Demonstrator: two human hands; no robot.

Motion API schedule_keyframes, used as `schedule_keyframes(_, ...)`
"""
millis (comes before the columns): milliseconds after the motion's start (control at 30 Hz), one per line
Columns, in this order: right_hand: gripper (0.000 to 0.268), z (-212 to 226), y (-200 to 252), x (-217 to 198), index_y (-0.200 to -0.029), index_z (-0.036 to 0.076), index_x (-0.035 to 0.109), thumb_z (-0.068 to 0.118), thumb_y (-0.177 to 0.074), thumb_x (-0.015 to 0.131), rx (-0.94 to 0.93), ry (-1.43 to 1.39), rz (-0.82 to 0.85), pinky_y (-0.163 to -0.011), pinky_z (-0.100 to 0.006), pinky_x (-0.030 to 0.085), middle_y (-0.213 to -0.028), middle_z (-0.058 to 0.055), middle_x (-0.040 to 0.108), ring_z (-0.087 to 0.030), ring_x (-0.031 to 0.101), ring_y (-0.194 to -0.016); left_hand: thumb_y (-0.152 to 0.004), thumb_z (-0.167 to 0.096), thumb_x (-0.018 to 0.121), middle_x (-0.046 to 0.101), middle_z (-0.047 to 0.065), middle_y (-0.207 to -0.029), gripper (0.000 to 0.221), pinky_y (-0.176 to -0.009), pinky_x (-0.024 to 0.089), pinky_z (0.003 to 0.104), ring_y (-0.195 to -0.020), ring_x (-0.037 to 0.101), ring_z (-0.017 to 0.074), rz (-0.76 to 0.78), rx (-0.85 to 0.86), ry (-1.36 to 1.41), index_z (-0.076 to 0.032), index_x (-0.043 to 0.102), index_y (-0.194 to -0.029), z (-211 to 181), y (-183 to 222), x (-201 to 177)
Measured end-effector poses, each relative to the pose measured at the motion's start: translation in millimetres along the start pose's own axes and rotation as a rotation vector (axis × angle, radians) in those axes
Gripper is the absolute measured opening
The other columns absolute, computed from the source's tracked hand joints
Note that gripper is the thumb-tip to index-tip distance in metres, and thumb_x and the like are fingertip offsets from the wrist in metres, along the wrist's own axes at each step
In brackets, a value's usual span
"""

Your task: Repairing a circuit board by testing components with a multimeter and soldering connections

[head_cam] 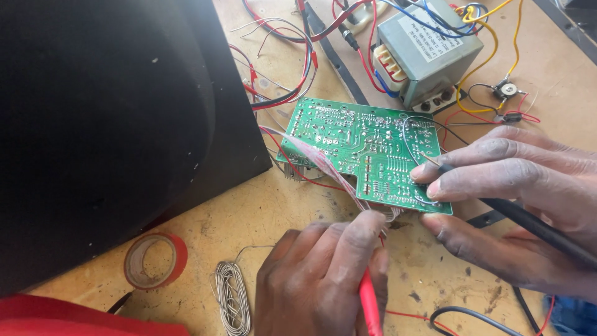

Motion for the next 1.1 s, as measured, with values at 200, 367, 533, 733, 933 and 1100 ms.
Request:
schedule_keyframes(200,0.034,1,-2,-10,-0.104,0.013,0.065,0.023,-0.076,0.081,0.003,0.012,0.024,-0.086,-0.032,0.059,-0.110,-0.003,0.078,-0.016,0.077,-0.088,-0.102,-0.022,0.051,0.069,0.005,-0.078,0.026,-0.056,0.042,0.038,-0.060,0.056,0.0270,-0.038,-0.114,0.076,-0.008,0.071,-0.109,-14,-13,8)
schedule_keyframes(367,0.032,-5,1,-11,-0.101,0.012,0.067,0.023,-0.075,0.082,-0.005,0.007,0.030,-0.085,-0.032,0.058,-0.107,-0.004,0.079,-0.014,0.079,-0.090,-0.100,-0.023,0.058,0.063,0.000,-0.066,0.015,-0.050,0.045,0.032,-0.052,0.055,0.0198,-0.062,-0.162,0.093,-0.014,0.069,-0.095,-12,-14,24)
schedule_keyframes(533,0.037,-16,2,-8,-0.103,0.015,0.066,0.026,-0.072,0.084,0.011,0.015,0.051,-0.085,-0.034,0.058,-0.108,0.001,0.079,-0.012,0.079,-0.088,-0.097,-0.024,0.062,0.064,0.000,-0.066,0.013,-0.049,0.047,0.029,-0.052,0.057,0.0179,-0.075,-0.260,0.142,-0.015,0.070,-0.093,-9,-17,31)
schedule_keyframes(733,0.028,-31,-5,2,-0.098,0.013,0.065,0.022,-0.076,0.080,-0.034,-0.035,0.033,-0.076,-0.032,0.059,-0.102,-0.001,0.080,-0.016,0.074,-0.073,-0.087,-0.023,0.064,0.076,-0.006,-0.071,0.012,-0.051,0.054,0.023,-0.051,0.067,0.0107,-0.100,-0.427,0.175,-0.019,0.075,-0.086,-4,-23,44)
schedule_keyframes(933,0.024,-41,-5,9,-0.095,0.015,0.067,0.021,-0.075,0.079,-0.002,-0.031,0.021,-0.075,-0.029,0.059,-0.100,0.002,0.080,-0.016,0.070,-0.070,-0.084,-0.025,0.068,0.058,-0.007,-0.049,0.010,-0.044,0.049,0.023,-0.040,0.055,0.0100,-0.109,-0.512,0.130,-0.023,0.077,-0.079,6,-19,60)
schedule_keyframes(1100,0.025,-48,-1,16,-0.095,0.016,0.068,0.024,-0.075,0.080,-0.003,-0.038,0.014,-0.077,-0.029,0.059,-0.100,0.003,0.080,-0.013,0.073,-0.072,-0.084,-0.028,0.068,0.060,-0.007,-0.048,0.010,-0.043,0.049,0.024,-0.038,0.054,0.0108,-0.094,-0.520,0.119,-0.025,0.076,-0.078,10,-17,64)
Point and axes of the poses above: each hand's wrist, its own y-axis away from the middle knuckle, its own x-axis out of the palm, z = x × y, the point moved 2 cm from there along -y, towards the middle knuckle
